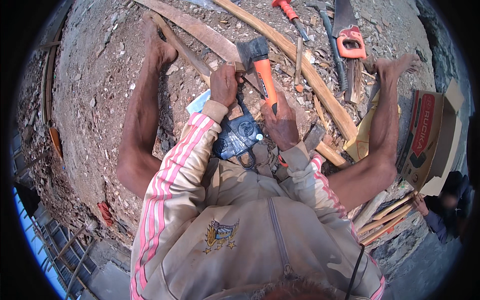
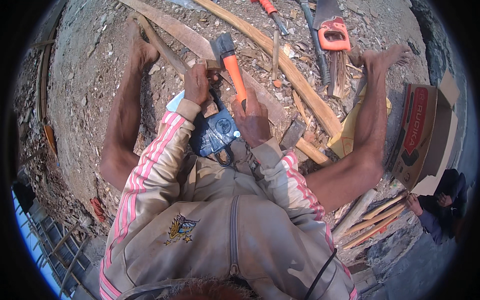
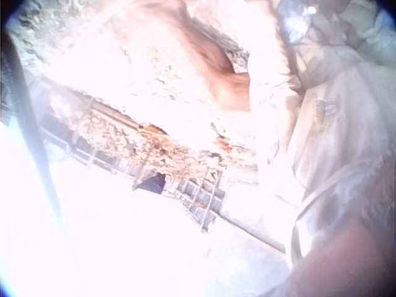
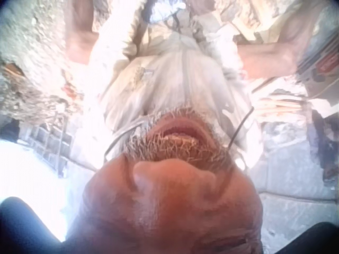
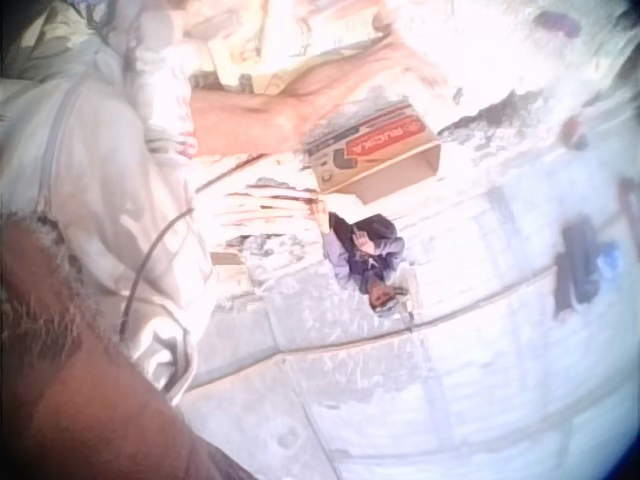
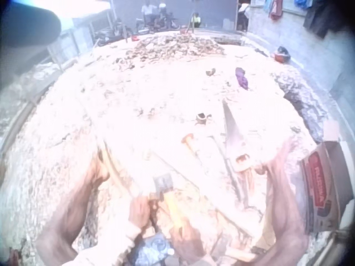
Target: The person sits on the ground and uses a hammer and a hand saw to shape a small piece of wood. They repeatedly strike the wood with the hammer and then saw it, occasionally inspecting the piece.
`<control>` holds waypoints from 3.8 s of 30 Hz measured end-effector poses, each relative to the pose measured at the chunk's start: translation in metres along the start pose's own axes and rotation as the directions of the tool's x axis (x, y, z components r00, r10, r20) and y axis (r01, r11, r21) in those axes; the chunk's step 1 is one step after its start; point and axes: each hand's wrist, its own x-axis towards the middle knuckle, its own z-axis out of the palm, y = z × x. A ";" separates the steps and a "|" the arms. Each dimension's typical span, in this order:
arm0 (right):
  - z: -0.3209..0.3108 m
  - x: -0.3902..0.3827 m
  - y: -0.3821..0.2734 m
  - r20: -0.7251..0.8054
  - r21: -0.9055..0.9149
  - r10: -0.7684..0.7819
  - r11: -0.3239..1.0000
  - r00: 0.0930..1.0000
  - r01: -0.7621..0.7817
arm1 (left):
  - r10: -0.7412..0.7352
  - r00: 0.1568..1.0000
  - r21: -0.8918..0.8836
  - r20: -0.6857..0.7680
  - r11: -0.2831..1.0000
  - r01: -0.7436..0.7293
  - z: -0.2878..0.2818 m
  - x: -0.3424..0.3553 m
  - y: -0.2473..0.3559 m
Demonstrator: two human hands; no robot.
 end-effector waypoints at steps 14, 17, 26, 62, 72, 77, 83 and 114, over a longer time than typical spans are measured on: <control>-0.014 -0.002 -0.018 -0.014 0.135 0.050 0.990 0.999 -0.048 | 0.132 0.991 0.049 -0.003 0.990 -0.132 -0.002 -0.001 -0.017; -0.026 0.000 -0.041 -0.087 0.210 0.065 0.977 0.994 -0.045 | 0.035 0.999 0.008 0.026 0.999 -0.035 -0.003 0.000 -0.005; -0.008 -0.003 -0.020 -0.065 0.106 0.001 0.994 0.998 0.006 | 0.074 0.997 0.024 -0.001 0.997 -0.074 -0.004 -0.003 -0.010; -0.057 -0.025 -0.035 0.335 -0.103 -0.417 0.875 0.845 0.473 | 0.154 0.705 -0.135 0.692 0.987 -0.084 -0.069 -0.111 0.048; -0.023 -0.074 0.056 0.362 -0.398 0.025 0.908 0.932 0.131 | 0.147 0.802 0.607 0.579 0.579 -0.545 -0.101 -0.054 0.042; -0.009 -0.068 0.046 0.157 -0.251 -0.170 0.946 0.973 0.206 | 0.104 0.758 0.729 0.644 0.217 -0.649 -0.092 -0.019 0.009; 0.010 -0.110 0.023 0.595 -0.391 0.042 0.888 0.802 0.243 | 0.138 0.697 0.658 0.704 0.241 -0.713 -0.103 0.003 -0.013; -0.075 -0.055 -0.087 -0.101 -0.209 -0.540 0.833 0.836 0.513 | 0.604 0.753 0.484 0.260 0.594 -0.643 -0.287 -0.050 0.268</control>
